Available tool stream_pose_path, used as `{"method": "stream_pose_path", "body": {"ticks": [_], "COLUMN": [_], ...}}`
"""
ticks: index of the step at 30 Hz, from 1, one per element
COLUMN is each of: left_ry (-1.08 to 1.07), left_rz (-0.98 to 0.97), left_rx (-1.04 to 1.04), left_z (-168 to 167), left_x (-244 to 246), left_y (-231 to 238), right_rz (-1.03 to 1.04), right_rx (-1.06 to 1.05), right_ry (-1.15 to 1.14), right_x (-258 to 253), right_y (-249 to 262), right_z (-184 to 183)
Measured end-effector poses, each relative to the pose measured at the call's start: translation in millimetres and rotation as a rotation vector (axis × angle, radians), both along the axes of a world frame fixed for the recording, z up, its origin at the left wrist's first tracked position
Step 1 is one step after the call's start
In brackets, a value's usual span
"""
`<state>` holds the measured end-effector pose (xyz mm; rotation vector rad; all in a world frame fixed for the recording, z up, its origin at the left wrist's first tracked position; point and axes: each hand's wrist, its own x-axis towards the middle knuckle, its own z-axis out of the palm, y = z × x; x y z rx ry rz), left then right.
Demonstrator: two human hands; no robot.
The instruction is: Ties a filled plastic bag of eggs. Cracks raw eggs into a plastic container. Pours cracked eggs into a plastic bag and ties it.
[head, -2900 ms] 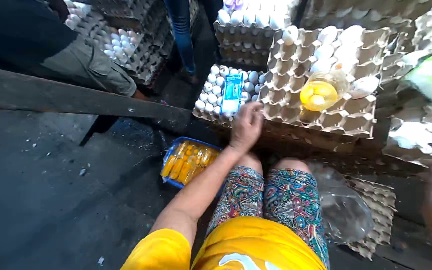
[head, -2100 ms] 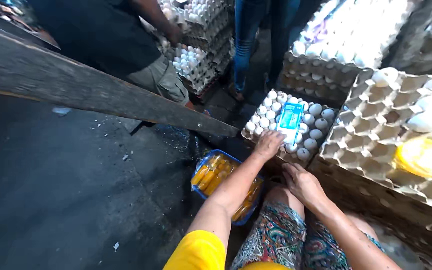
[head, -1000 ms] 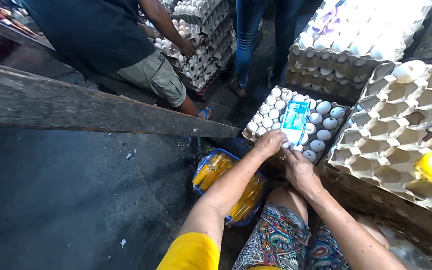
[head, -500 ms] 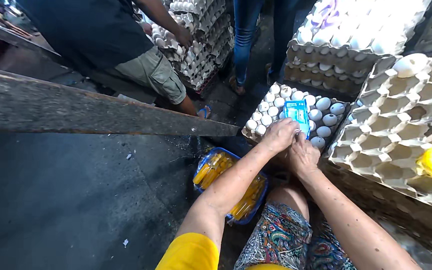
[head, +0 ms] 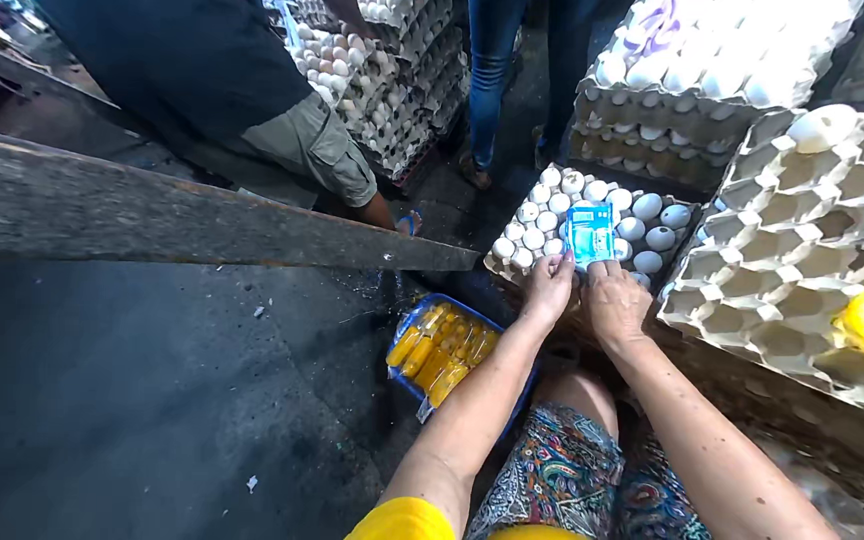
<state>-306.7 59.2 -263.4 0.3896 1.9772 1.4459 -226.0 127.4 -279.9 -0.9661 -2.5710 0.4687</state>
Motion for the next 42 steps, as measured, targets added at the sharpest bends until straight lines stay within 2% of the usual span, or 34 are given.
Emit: {"method": "stream_pose_path", "body": {"ticks": [4,8,13,22,26,36,42], "left_ry": [-0.098,-0.280,-0.454,-0.468,-0.503,-0.556,-0.591], "left_rz": [0.083,0.030,0.048,0.043,0.046,0.098,0.124], "left_rx": [0.051,0.061,0.051,0.076,0.062,0.097,0.117], "left_z": [-1.3,-0.6,8.1,3.4,1.9,-0.9,-11.5], "left_x": [2.1,8.7,9.1,9.3,10.9,8.8,5.7], "left_y": [1.4,3.7,12.3,12.8,8.2,9.5,9.6], "right_rz": [-0.036,-0.016,-0.009,0.052,0.048,0.065,0.094], "right_rx": [-0.046,-0.194,-0.228,-0.081,-0.134,-0.154,0.016], "right_ry": [-0.068,-0.150,-0.151,-0.005,-0.123,-0.097,0.068], "right_x": [-1.2,-0.3,0.9,10.7,10.8,10.3,14.3], "right_y": [-5.6,-6.3,-7.1,-15.1,-17.9,-11.2,-14.8], "right_z": [14.3,30.3,36.8,15.9,19.7,27.9,3.7]}}
